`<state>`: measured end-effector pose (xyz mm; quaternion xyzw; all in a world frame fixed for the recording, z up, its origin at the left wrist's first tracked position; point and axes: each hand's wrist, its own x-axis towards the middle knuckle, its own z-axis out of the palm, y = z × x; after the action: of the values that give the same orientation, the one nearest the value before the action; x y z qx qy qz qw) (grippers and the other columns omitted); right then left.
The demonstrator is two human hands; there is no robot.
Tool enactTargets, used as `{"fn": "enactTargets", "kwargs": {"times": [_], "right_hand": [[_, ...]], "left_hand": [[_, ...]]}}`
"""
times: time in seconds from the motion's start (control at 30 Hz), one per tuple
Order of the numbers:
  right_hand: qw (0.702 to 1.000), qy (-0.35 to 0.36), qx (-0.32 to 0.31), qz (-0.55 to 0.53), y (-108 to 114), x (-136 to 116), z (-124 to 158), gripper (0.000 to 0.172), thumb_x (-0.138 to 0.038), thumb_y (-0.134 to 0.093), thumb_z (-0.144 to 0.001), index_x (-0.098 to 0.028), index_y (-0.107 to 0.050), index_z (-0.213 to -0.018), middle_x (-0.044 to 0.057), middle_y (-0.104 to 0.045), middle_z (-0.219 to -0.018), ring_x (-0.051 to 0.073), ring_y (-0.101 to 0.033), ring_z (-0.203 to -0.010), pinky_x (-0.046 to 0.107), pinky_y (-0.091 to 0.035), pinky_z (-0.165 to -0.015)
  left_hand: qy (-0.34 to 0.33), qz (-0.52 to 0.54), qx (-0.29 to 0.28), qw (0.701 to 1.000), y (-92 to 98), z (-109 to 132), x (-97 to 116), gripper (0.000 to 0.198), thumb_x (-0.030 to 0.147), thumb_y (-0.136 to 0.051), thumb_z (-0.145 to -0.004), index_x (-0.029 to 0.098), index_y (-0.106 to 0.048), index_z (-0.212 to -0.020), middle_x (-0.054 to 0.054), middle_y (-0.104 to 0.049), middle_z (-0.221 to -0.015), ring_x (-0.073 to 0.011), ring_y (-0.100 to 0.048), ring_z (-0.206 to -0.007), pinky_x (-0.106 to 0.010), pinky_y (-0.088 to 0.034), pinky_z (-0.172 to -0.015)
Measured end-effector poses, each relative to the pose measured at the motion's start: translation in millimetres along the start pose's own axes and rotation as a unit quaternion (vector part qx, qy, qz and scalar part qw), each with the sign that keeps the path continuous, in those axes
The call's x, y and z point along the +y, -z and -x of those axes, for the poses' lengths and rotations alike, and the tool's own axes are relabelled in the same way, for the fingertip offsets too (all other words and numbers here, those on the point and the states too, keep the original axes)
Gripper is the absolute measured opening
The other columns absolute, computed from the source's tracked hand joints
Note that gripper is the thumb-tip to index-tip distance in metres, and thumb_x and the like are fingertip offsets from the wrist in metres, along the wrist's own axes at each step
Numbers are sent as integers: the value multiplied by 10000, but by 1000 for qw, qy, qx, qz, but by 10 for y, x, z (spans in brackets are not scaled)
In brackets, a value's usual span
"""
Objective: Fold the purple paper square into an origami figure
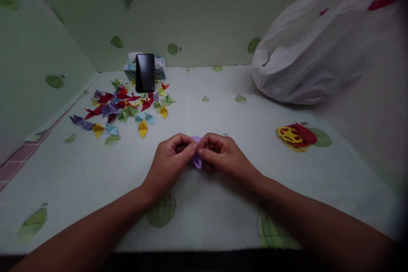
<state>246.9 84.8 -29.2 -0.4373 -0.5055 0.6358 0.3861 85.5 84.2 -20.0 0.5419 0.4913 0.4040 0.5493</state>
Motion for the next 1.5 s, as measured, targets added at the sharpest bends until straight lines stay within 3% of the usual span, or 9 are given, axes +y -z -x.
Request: {"fn": "enactTargets", "kwargs": {"times": [0.4,0.63,0.93,1.2,1.5], "right_hand": [[1000,7,-15,-21,32,30,-19,177,-303,-683,-773,-160,-589,-730,-57,-529,-550,61,-460,-446,197,-341,-434],[1000,15,16,-18,18,27,-14,188,-307,-676,-780,-165,-568,-719,-61,-521,-548,61,-454,-437,199,-341,-425],[999,27,39,-14,19,32,-19,189,-311,-669,-787,-174,-554,-729,-63,-504,-559,67,-441,-450,204,-343,-424],[992,82,54,73,6,52,-7,159,-272,-621,-813,-179,-549,-705,-45,-502,-585,87,-442,-509,225,-336,-472],[973,131,72,176,-12,46,18,154,-178,-584,-815,-174,-529,-672,-38,-511,-611,91,-440,-561,227,-340,-514]], "left_hand": [[23,22,-4,999,4,-12,-14,179,289,-675,-837,147,-636,-736,18,-592,-688,-90,-515,-637,-208,-418,-610],[76,131,-19,988,-1,-37,-40,224,366,-657,-866,150,-658,-808,1,-621,-761,-111,-588,-683,-244,-525,-672],[107,212,-41,970,-12,-58,-83,211,314,-681,-845,139,-632,-739,3,-614,-712,-97,-581,-656,-222,-517,-660],[39,21,13,999,8,-57,-9,128,251,-715,-756,147,-641,-766,27,-603,-700,-86,-535,-633,-199,-433,-596],[-61,-172,39,982,0,5,-18,81,233,-626,-797,173,-615,-744,9,-642,-683,-128,-579,-610,-246,-448,-571]]}}
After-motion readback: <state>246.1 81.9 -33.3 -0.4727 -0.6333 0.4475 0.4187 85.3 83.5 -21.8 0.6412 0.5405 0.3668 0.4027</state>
